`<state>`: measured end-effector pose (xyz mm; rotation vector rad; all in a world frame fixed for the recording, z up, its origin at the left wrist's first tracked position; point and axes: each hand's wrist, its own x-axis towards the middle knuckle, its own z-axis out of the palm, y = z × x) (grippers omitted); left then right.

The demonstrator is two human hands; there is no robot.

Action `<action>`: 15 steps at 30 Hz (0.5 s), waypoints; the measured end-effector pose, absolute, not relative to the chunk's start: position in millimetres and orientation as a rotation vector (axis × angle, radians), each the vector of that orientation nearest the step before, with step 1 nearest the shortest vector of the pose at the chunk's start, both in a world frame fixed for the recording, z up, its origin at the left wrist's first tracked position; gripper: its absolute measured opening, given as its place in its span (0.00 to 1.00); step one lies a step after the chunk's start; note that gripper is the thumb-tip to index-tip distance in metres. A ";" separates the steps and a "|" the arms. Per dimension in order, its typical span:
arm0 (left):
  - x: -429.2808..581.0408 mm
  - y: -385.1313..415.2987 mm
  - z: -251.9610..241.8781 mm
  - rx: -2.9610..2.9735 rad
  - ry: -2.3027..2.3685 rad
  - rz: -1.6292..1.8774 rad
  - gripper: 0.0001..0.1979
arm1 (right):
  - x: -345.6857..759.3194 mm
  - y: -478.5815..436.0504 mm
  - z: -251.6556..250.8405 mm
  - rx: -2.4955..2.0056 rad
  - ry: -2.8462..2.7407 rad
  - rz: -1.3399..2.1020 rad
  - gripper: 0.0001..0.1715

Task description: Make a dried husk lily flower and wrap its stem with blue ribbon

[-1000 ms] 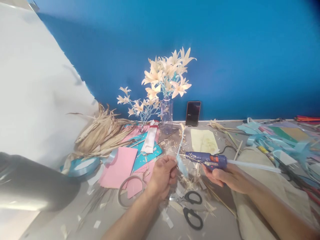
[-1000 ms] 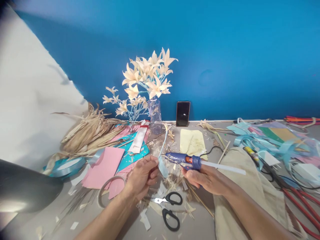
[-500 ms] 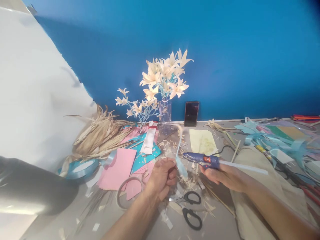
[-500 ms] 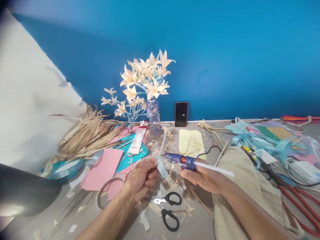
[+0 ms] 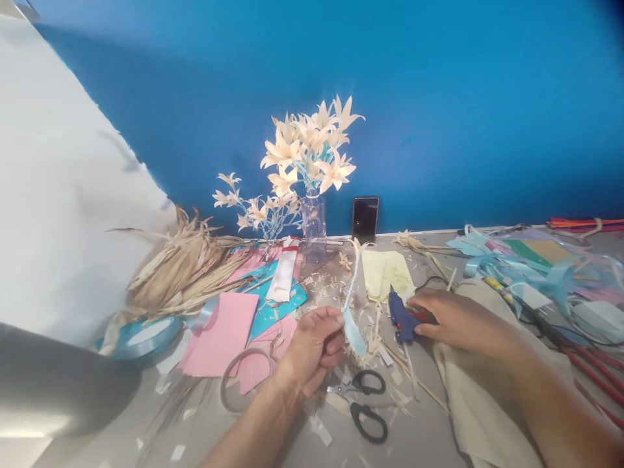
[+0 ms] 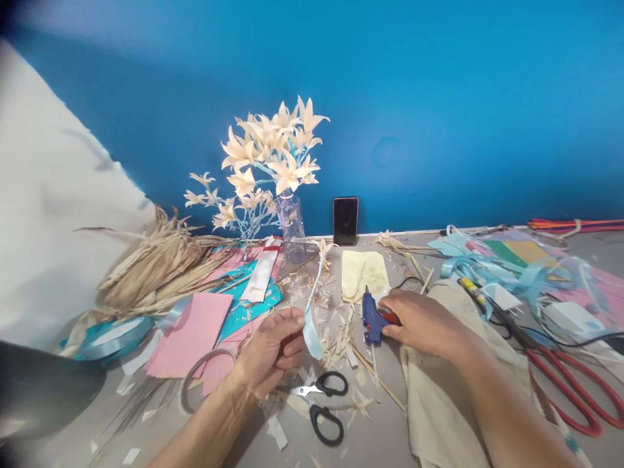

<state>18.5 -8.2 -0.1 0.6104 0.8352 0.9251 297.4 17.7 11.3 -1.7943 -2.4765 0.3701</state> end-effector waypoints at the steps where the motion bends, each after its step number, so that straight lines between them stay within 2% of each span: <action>1: 18.7 -8.8 0.0 0.619 0.823 0.907 0.20 | 294.4 15.6 13.6 -1.760 -2.393 0.351 0.11; 3: 20.1 -10.6 -0.2 0.639 0.794 0.854 0.19 | 282.9 10.1 18.5 -1.647 -2.184 0.478 0.14; 7: 27.3 -16.5 -3.0 0.678 0.725 0.730 0.16 | 251.2 -1.2 21.8 -1.288 -1.818 1.127 0.25; 15: 34.2 -23.5 -2.8 0.662 0.676 0.708 0.15 | 236.6 -4.9 11.5 -1.333 -1.615 1.108 0.26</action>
